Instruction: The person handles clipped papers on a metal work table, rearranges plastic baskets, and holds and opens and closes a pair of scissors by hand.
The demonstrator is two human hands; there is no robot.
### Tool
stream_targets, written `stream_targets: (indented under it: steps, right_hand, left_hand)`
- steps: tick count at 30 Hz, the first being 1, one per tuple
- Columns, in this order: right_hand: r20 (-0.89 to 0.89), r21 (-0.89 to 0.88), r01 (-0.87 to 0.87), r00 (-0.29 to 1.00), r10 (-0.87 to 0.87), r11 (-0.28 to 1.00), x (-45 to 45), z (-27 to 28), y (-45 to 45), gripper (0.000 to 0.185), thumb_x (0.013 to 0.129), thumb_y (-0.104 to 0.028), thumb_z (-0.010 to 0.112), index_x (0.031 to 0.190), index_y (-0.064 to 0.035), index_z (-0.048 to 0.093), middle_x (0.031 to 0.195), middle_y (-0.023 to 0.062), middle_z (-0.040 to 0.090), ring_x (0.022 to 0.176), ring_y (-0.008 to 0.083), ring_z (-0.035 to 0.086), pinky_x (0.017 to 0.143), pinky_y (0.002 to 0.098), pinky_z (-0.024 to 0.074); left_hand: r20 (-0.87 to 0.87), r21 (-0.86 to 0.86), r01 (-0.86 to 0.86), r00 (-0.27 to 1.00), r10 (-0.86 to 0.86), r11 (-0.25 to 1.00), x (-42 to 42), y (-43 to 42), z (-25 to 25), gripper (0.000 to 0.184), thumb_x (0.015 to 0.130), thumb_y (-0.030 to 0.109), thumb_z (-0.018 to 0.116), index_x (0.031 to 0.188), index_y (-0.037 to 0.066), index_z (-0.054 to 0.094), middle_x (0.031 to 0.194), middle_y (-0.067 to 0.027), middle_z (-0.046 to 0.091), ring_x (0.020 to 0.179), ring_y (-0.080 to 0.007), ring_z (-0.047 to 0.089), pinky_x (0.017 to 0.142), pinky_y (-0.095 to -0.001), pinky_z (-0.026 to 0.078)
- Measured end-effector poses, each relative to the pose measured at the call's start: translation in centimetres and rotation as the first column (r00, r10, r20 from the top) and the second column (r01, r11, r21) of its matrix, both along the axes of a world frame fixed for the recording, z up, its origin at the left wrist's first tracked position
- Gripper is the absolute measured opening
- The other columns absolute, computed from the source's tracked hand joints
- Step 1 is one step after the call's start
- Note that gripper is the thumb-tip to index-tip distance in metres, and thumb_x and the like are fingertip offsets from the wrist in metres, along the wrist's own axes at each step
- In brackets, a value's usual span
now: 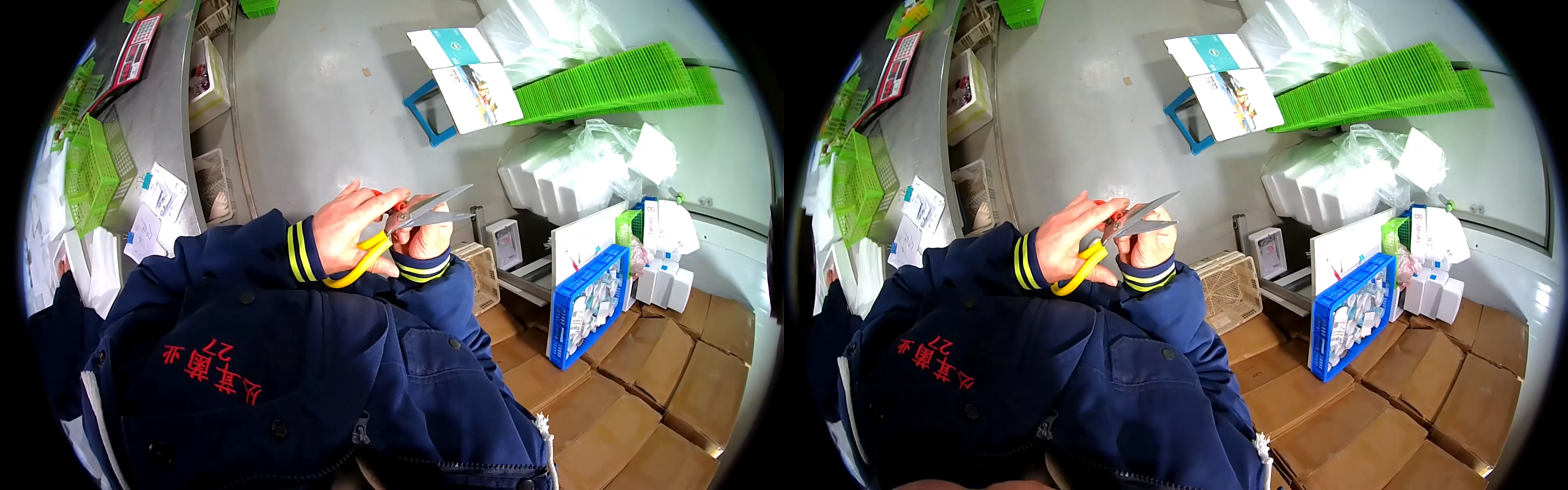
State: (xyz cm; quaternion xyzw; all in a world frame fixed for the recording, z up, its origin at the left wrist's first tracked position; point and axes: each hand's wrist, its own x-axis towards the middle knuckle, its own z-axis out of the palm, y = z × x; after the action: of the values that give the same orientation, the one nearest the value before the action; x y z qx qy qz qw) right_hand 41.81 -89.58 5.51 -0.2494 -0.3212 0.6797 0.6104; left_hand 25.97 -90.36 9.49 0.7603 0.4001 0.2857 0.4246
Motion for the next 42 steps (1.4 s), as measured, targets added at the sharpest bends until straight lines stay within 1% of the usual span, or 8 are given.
stream_targets:
  steps: [10,12,17,22,32,35,37,42]
  right_hand:
    - [-0.039,0.013,0.035,0.999,-0.035,0.999,-0.1,-0.2,-0.4,0.030,0.090,-0.030,0.051,0.078,-0.0021,0.051,0.059,0.0067,0.054,0.041,0.0093,0.040,0.042,0.0220,0.0346]
    - [0.083,0.004,0.045,0.996,-0.045,0.999,0.0,-0.3,-0.4,0.037,0.091,-0.038,0.045,0.077,-0.0034,0.048,0.053,0.0044,0.047,0.039,0.0112,0.039,0.040,0.0250,0.0364]
    - [0.089,-0.007,0.072,0.993,-0.072,0.997,-0.1,-0.7,-0.5,0.038,0.091,-0.038,0.044,0.075,-0.0035,0.049,0.052,0.0037,0.047,0.039,0.0104,0.038,0.039,0.0238,0.0349]
    - [0.118,-0.033,0.083,0.990,-0.079,0.996,-0.1,-0.4,-0.6,0.040,0.091,-0.040,0.044,0.073,-0.0039,0.049,0.052,0.0030,0.047,0.038,0.0096,0.037,0.038,0.0225,0.0330]
    - [0.126,-0.042,0.096,0.988,-0.090,0.994,-0.2,-0.2,-0.8,0.040,0.089,-0.040,0.046,0.072,-0.0044,0.049,0.052,0.0024,0.046,0.039,0.0092,0.037,0.038,0.0227,0.0340]
    - [0.130,-0.046,0.088,0.988,-0.081,0.995,0.0,-0.3,-0.9,0.040,0.089,-0.040,0.046,0.072,-0.0041,0.049,0.052,0.0028,0.046,0.039,0.0093,0.038,0.039,0.0229,0.0347]
    - [0.133,-0.041,0.081,0.988,-0.075,0.996,0.0,-0.4,-0.9,0.040,0.089,-0.040,0.046,0.073,-0.0039,0.049,0.052,0.0029,0.046,0.039,0.0094,0.038,0.039,0.0228,0.0350]
    - [0.184,-0.074,0.097,0.979,-0.082,0.993,-0.2,0.4,-1.1,0.039,0.089,-0.039,0.046,0.074,-0.0027,0.049,0.053,0.0040,0.047,0.039,0.0098,0.038,0.038,0.0222,0.0344]
  left_hand:
    - [-0.024,0.022,-0.018,1.000,0.019,1.000,0.2,-0.3,-0.1,0.095,0.057,0.041,0.078,0.132,0.004,0.032,0.113,-0.0138,0.051,0.103,-0.0319,0.051,0.099,-0.0540,0.027]
    - [-0.025,0.024,-0.021,0.999,0.022,0.999,0.2,-0.4,-0.1,0.094,0.058,0.041,0.078,0.132,0.004,0.033,0.112,-0.0138,0.051,0.103,-0.0318,0.051,0.098,-0.0534,0.027]
    - [0.024,0.048,-0.048,0.999,0.047,0.998,0.5,-0.6,-0.8,0.091,0.061,0.043,0.075,0.131,0.002,0.034,0.109,-0.0137,0.052,0.101,-0.0309,0.053,0.097,-0.0514,0.029]
    - [0.045,0.003,-0.035,0.998,0.035,0.999,0.5,-0.7,-0.6,0.087,0.064,0.045,0.072,0.130,0.002,0.034,0.101,-0.0122,0.053,0.092,-0.0289,0.054,0.097,-0.0505,0.030]
    - [0.016,-0.048,-0.026,1.000,0.026,0.999,0.6,-0.9,0.1,0.081,0.067,0.042,0.071,0.129,0.003,0.036,0.098,-0.0118,0.053,0.089,-0.0282,0.054,0.097,-0.0505,0.030]
    - [0.025,0.010,-0.037,0.999,0.037,0.999,0.6,-0.9,0.1,0.077,0.067,0.039,0.071,0.127,0.002,0.038,0.097,-0.0120,0.053,0.088,-0.0286,0.054,0.091,-0.0458,0.036]
    - [0.069,0.034,-0.038,0.997,0.036,0.999,0.6,-0.8,-0.1,0.073,0.068,0.036,0.071,0.124,0.002,0.040,0.097,-0.0123,0.054,0.088,-0.0293,0.053,0.083,-0.0400,0.040]
    - [0.094,0.047,-0.060,0.994,0.055,0.997,0.6,-0.9,-0.3,0.069,0.067,0.031,0.073,0.121,0.002,0.043,0.096,-0.0135,0.054,0.085,-0.0290,0.054,0.074,-0.0348,0.043]
